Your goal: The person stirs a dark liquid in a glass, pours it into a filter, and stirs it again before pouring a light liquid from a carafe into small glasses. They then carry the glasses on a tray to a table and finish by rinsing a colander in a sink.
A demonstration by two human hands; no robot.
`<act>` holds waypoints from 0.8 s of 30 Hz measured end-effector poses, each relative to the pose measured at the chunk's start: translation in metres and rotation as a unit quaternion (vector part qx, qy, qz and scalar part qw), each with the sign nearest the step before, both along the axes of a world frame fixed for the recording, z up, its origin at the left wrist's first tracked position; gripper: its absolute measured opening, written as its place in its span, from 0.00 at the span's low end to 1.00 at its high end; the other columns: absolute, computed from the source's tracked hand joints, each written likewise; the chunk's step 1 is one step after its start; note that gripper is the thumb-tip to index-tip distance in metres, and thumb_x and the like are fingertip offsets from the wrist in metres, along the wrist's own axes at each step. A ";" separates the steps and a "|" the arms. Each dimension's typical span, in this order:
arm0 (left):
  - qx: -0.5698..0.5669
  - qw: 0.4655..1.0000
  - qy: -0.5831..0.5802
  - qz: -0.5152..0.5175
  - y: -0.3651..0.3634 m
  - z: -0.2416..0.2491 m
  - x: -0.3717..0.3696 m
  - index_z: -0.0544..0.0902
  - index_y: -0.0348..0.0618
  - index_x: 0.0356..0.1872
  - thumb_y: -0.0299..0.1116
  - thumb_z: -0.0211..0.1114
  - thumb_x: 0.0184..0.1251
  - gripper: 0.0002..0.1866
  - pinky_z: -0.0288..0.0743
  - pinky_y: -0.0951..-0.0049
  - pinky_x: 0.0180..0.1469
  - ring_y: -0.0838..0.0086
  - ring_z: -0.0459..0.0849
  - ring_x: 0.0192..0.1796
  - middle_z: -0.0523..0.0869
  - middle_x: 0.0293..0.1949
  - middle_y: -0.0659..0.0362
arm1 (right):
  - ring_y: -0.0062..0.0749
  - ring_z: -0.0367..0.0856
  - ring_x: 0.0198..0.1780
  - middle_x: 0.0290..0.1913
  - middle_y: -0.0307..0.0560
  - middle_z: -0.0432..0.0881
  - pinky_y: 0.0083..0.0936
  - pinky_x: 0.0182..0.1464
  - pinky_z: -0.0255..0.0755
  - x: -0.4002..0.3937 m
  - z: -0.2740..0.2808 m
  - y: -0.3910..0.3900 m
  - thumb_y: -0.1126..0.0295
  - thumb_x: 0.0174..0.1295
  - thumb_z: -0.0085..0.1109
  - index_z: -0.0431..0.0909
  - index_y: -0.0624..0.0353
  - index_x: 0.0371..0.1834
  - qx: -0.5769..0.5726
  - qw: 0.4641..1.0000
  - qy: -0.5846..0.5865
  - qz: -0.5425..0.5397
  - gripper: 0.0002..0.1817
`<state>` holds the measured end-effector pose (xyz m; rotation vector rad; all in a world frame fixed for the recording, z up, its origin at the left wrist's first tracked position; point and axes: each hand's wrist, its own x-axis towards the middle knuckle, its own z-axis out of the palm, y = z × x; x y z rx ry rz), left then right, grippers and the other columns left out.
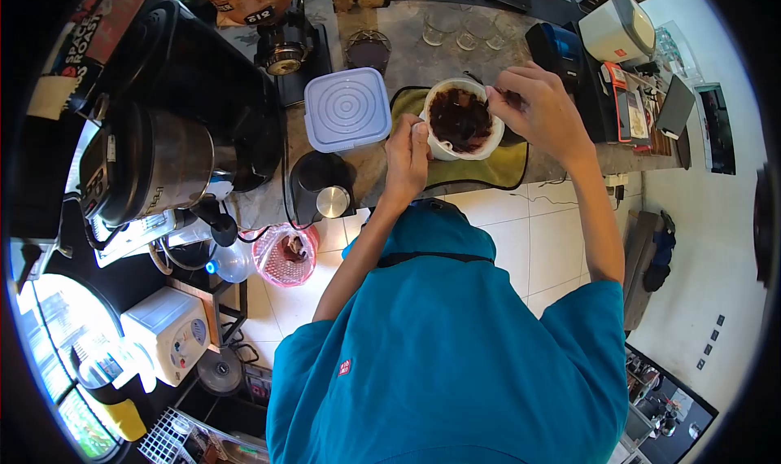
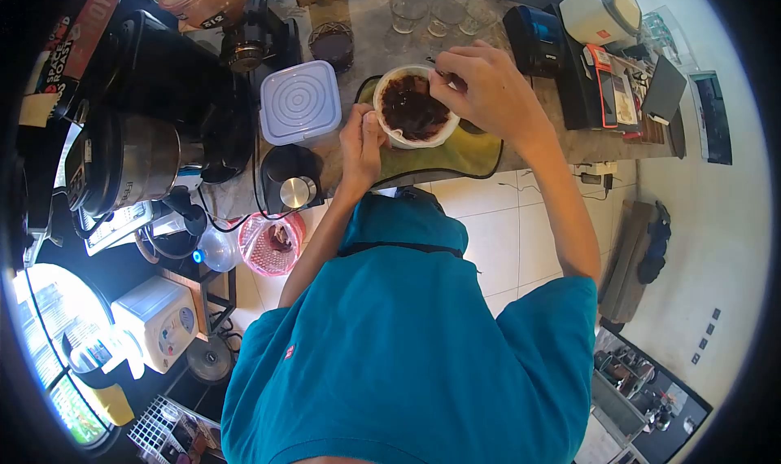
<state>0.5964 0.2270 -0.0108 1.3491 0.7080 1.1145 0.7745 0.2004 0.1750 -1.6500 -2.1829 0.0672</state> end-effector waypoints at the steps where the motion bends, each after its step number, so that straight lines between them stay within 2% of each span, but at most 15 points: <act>1: -0.007 1.000 0.007 -0.005 0.000 0.000 -0.001 0.72 0.36 0.36 0.41 0.47 0.80 0.17 0.68 0.73 0.25 0.77 0.72 0.20 0.73 0.17 0.58 | 0.45 0.74 0.27 0.22 0.49 0.76 0.35 0.37 0.70 0.000 -0.003 0.000 0.68 0.59 0.62 0.76 0.64 0.26 -0.011 1.000 0.006 -0.015 0.11; 6: -0.004 1.000 0.004 -0.001 -0.002 0.002 -0.002 0.72 0.36 0.36 0.40 0.48 0.79 0.16 0.68 0.73 0.24 0.78 0.72 0.20 0.73 0.17 0.59 | 0.50 0.76 0.27 0.23 0.54 0.77 0.36 0.36 0.70 0.002 -0.031 0.001 0.66 0.61 0.61 0.78 0.66 0.27 -0.021 0.998 0.052 -0.042 0.12; 8: -0.024 1.000 0.001 -0.002 -0.001 0.004 0.001 0.72 0.36 0.36 0.40 0.48 0.79 0.16 0.68 0.74 0.24 0.78 0.72 0.20 0.73 0.17 0.59 | 0.52 0.76 0.28 0.25 0.57 0.78 0.37 0.34 0.69 0.003 -0.030 -0.002 0.66 0.63 0.60 0.79 0.68 0.27 -0.082 0.981 0.150 -0.089 0.14; 11: -0.020 1.000 -0.005 -0.010 -0.001 0.006 0.000 0.72 0.36 0.36 0.40 0.47 0.79 0.17 0.67 0.74 0.24 0.79 0.72 0.20 0.73 0.17 0.59 | 0.52 0.77 0.28 0.25 0.58 0.78 0.37 0.32 0.69 0.007 -0.020 -0.005 0.65 0.64 0.60 0.79 0.69 0.27 -0.074 0.986 0.131 -0.072 0.15; 13: 0.007 1.000 0.020 -0.005 0.000 0.004 -0.001 0.72 0.36 0.35 0.41 0.46 0.80 0.18 0.67 0.74 0.25 0.79 0.72 0.20 0.72 0.17 0.60 | 0.51 0.77 0.28 0.25 0.56 0.78 0.37 0.34 0.69 0.007 -0.010 -0.009 0.66 0.64 0.60 0.79 0.68 0.27 -0.062 0.989 0.120 -0.066 0.14; 15: 0.006 1.000 0.010 -0.008 0.001 0.003 -0.001 0.72 0.36 0.35 0.42 0.45 0.80 0.19 0.66 0.75 0.26 0.79 0.71 0.20 0.71 0.16 0.61 | 0.49 0.76 0.28 0.25 0.53 0.79 0.35 0.36 0.69 0.005 0.002 -0.013 0.67 0.63 0.61 0.80 0.67 0.28 0.011 0.996 0.085 -0.038 0.12; 17: 0.004 1.000 0.015 -0.008 0.000 0.005 -0.001 0.72 0.36 0.35 0.43 0.45 0.80 0.19 0.66 0.75 0.26 0.79 0.71 0.21 0.71 0.17 0.61 | 0.46 0.75 0.28 0.26 0.51 0.80 0.33 0.39 0.69 0.004 0.013 -0.016 0.68 0.63 0.62 0.80 0.65 0.28 0.002 0.997 0.068 -0.041 0.10; 22: -0.005 1.000 0.017 -0.016 0.000 0.008 -0.002 0.72 0.36 0.35 0.43 0.45 0.80 0.19 0.66 0.75 0.26 0.79 0.70 0.21 0.71 0.18 0.61 | 0.45 0.76 0.29 0.26 0.49 0.80 0.35 0.39 0.69 0.004 0.016 -0.014 0.70 0.61 0.63 0.80 0.64 0.29 0.037 0.999 -0.029 -0.011 0.08; 24: -0.005 1.000 0.017 -0.013 0.001 0.005 -0.002 0.72 0.36 0.36 0.44 0.46 0.80 0.19 0.66 0.75 0.26 0.79 0.70 0.21 0.71 0.18 0.61 | 0.45 0.76 0.29 0.26 0.49 0.80 0.35 0.40 0.69 0.003 0.012 -0.012 0.70 0.61 0.63 0.80 0.64 0.28 0.041 0.999 -0.027 0.001 0.08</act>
